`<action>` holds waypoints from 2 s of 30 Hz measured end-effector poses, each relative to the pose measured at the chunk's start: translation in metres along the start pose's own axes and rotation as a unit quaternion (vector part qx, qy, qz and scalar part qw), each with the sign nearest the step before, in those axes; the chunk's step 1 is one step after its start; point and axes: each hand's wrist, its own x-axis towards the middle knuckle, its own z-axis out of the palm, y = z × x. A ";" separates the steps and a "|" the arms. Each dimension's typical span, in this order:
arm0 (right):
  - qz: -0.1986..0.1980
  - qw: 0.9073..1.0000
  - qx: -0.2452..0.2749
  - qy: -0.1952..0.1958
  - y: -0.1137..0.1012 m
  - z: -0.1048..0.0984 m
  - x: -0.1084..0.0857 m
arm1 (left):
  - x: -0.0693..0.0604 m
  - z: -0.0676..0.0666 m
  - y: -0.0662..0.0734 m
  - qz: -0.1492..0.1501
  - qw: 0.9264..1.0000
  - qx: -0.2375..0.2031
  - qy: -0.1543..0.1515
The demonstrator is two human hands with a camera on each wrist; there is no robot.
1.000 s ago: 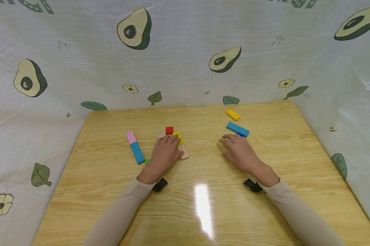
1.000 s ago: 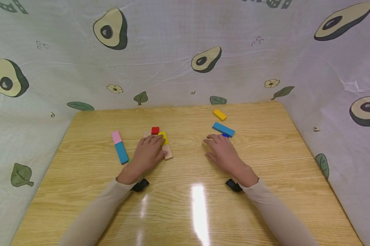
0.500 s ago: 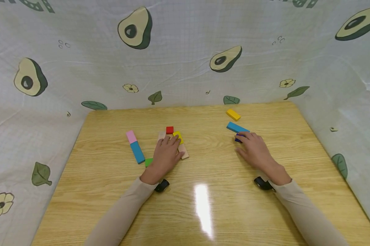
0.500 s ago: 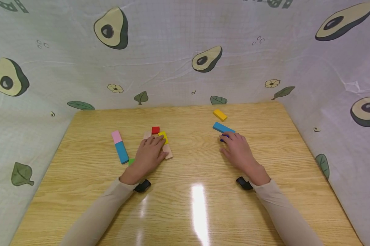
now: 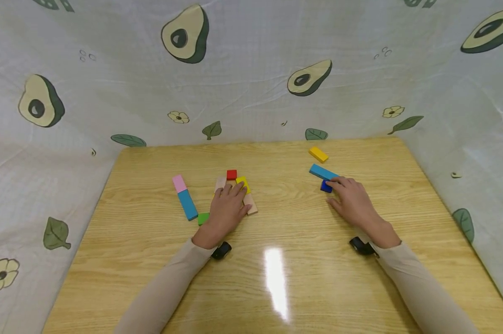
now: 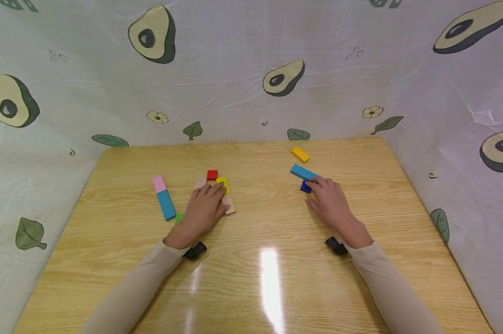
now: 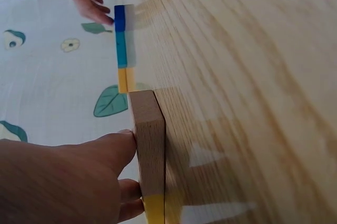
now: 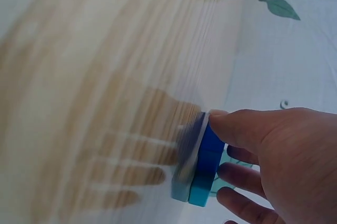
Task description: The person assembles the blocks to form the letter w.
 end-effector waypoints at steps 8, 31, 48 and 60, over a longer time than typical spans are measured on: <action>-0.004 1.000 -0.007 0.003 0.000 0.001 0.003 | 0.001 -0.003 0.002 -0.010 1.000 0.009 -0.014; -0.015 1.000 0.003 0.025 -0.004 0.002 0.008 | -0.001 -0.003 0.004 -0.016 1.000 -0.004 -0.019; 0.001 1.000 -0.011 0.014 -0.006 0.005 0.013 | -0.001 -0.002 0.005 -0.019 1.000 0.002 -0.017; -0.055 0.998 -0.007 0.009 -0.039 0.007 0.017 | 0.000 -0.002 0.003 -0.020 0.999 -0.006 -0.028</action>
